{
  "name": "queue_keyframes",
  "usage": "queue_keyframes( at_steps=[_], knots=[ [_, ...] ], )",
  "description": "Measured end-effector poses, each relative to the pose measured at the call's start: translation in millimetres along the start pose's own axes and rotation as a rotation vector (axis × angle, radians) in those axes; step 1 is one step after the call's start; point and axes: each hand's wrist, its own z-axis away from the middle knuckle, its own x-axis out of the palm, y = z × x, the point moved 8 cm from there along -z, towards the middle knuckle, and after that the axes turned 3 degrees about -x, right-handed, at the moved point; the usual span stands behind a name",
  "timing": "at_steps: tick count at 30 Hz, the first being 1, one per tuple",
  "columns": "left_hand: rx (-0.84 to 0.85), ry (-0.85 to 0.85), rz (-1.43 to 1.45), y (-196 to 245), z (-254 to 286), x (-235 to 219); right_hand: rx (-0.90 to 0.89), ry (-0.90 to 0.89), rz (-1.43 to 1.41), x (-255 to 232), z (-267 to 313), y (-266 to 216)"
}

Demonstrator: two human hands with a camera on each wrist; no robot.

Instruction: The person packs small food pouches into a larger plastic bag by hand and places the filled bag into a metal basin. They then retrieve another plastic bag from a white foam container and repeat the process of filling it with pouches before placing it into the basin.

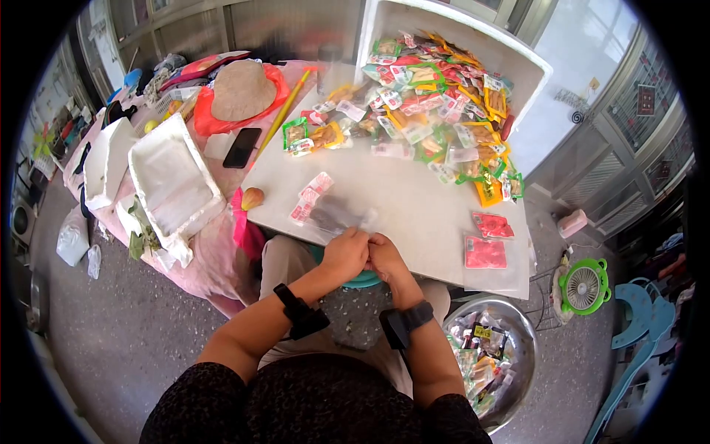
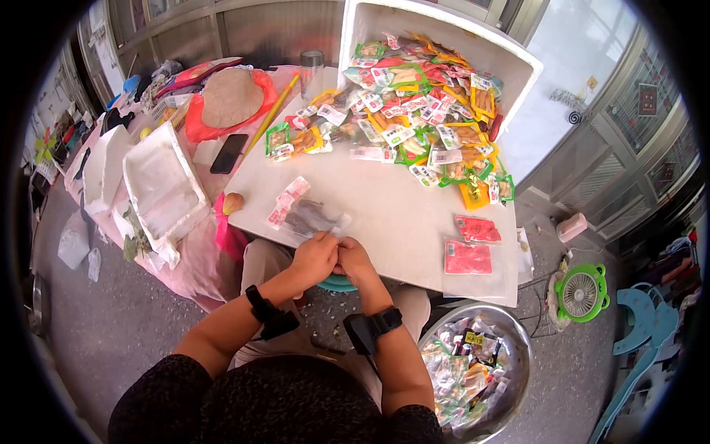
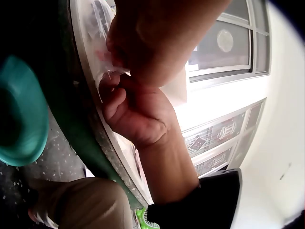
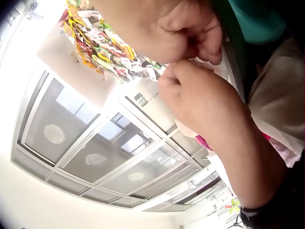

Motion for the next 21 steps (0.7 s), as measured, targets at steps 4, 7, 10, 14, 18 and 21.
queue_keyframes(
  at_steps=[4, 7, 10, 14, 18, 21],
  knots=[
    [0.054, 0.036, 0.066, -8.1, 1.6, -5.6, 0.036, -0.111, 0.483, -0.4, -7.2, -18.2],
    [0.06, 0.04, 0.025, -15.1, 4.8, -1.7, 0.007, -0.164, 0.597, -25.8, -12.7, -35.4],
    [0.142, 0.133, -0.073, -0.5, 9.5, -13.4, -0.059, -0.001, 0.615, -62.5, -31.2, -66.7],
    [0.091, 0.022, -0.101, -10.4, 8.5, 0.7, -0.213, 0.383, 0.322, -90.0, -61.7, -110.7],
    [0.075, -0.005, -0.091, -18.2, 8.7, 9.1, -0.318, 0.338, 0.105, -116.3, -147.1, -106.8],
    [0.111, 0.043, -0.07, -15.6, 6.8, 5.8, -0.564, 0.262, 0.556, -110.7, -181.0, -124.0]
  ],
)
